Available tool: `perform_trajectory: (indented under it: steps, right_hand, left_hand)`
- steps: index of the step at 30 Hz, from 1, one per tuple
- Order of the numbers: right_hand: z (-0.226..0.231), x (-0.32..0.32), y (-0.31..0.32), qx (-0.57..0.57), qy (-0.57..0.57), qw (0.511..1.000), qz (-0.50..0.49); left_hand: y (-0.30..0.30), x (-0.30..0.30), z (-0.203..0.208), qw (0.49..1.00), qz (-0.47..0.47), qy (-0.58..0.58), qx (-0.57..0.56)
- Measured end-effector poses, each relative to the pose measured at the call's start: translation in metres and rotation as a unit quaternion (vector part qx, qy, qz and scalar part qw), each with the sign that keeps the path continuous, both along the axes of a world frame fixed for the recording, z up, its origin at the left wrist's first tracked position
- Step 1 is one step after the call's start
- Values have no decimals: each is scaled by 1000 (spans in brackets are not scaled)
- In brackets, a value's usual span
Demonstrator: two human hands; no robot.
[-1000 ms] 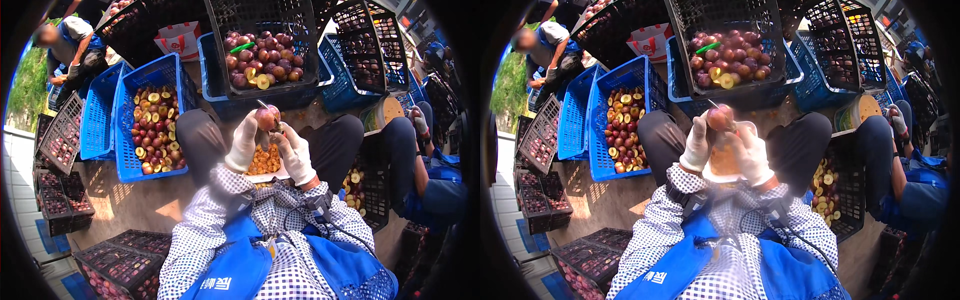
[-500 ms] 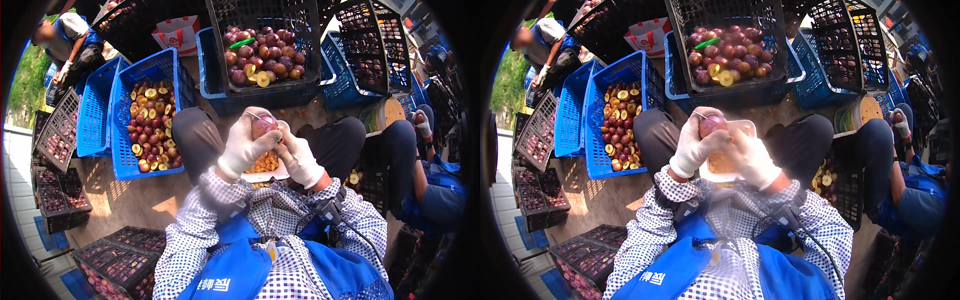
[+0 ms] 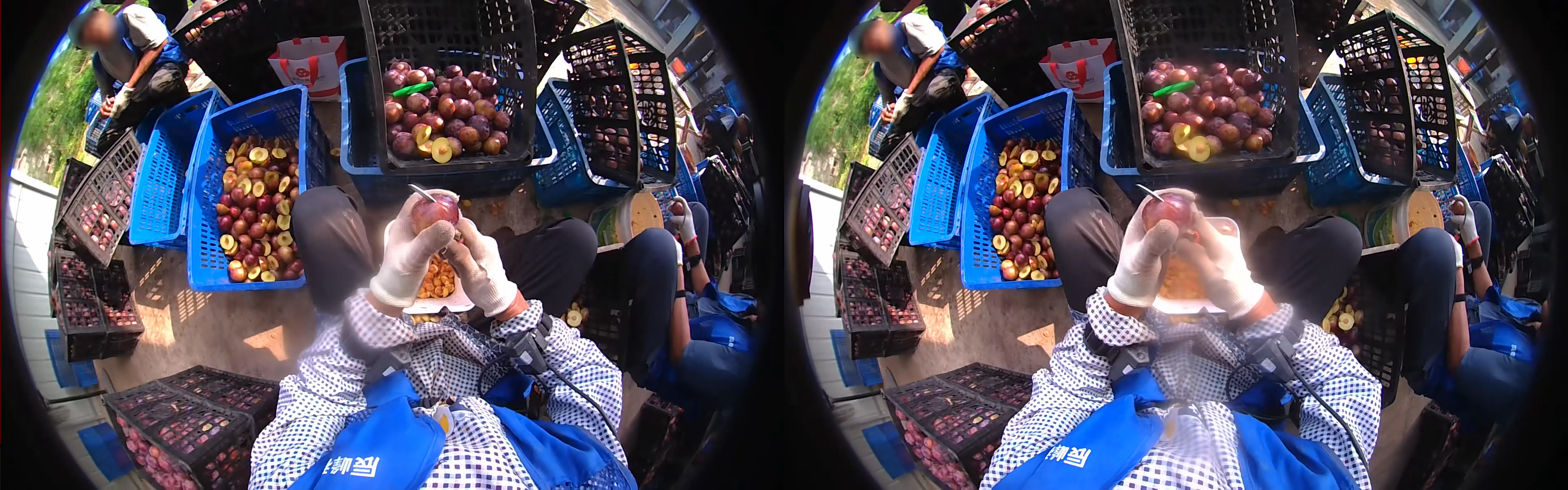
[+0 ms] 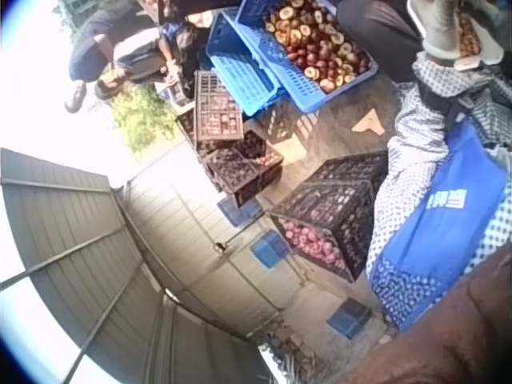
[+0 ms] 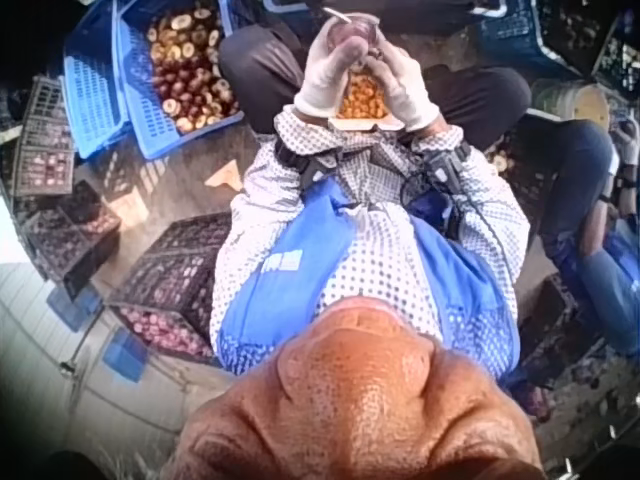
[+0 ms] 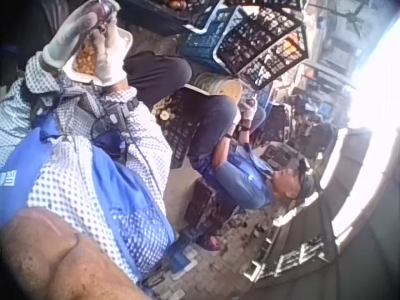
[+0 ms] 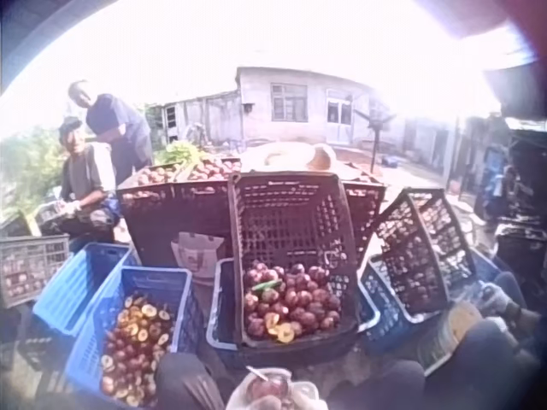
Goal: Cutting plums in half and removing the pits into a container.
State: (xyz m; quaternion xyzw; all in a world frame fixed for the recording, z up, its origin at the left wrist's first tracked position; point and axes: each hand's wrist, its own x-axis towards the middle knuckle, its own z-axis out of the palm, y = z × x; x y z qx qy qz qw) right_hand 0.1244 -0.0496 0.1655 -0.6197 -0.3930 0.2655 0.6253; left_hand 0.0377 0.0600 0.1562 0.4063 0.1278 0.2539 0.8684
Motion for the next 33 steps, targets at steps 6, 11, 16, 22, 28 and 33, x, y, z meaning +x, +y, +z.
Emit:
perform_trajectory:
  steps: [6, 11, 16, 22, 28, 33]
  right_hand:
    - [-17, 11, -16, -59, 50, 992, 101]
    - [-1, 14, -4, -95, 48, 991, 77]
    - [-15, 5, -5, -15, -90, 994, 57]
    - [1, 17, -9, -78, -40, 989, 122]
    - [-20, -18, -1, 16, -58, 998, -19]
    - [2, 29, -1, -31, -212, 968, 130]
  left_hand:
    - [17, -5, 23, 921, 6, 165, 352]
    - [15, -2, 10, 997, -70, 15, -30]
    - [5, -6, 9, 993, 3, 45, 108]
    - [36, -18, 25, 865, -9, 210, 456]
    - [9, -7, 15, 999, 3, -28, -30]
    - [45, -7, 44, 957, -69, 140, 246]
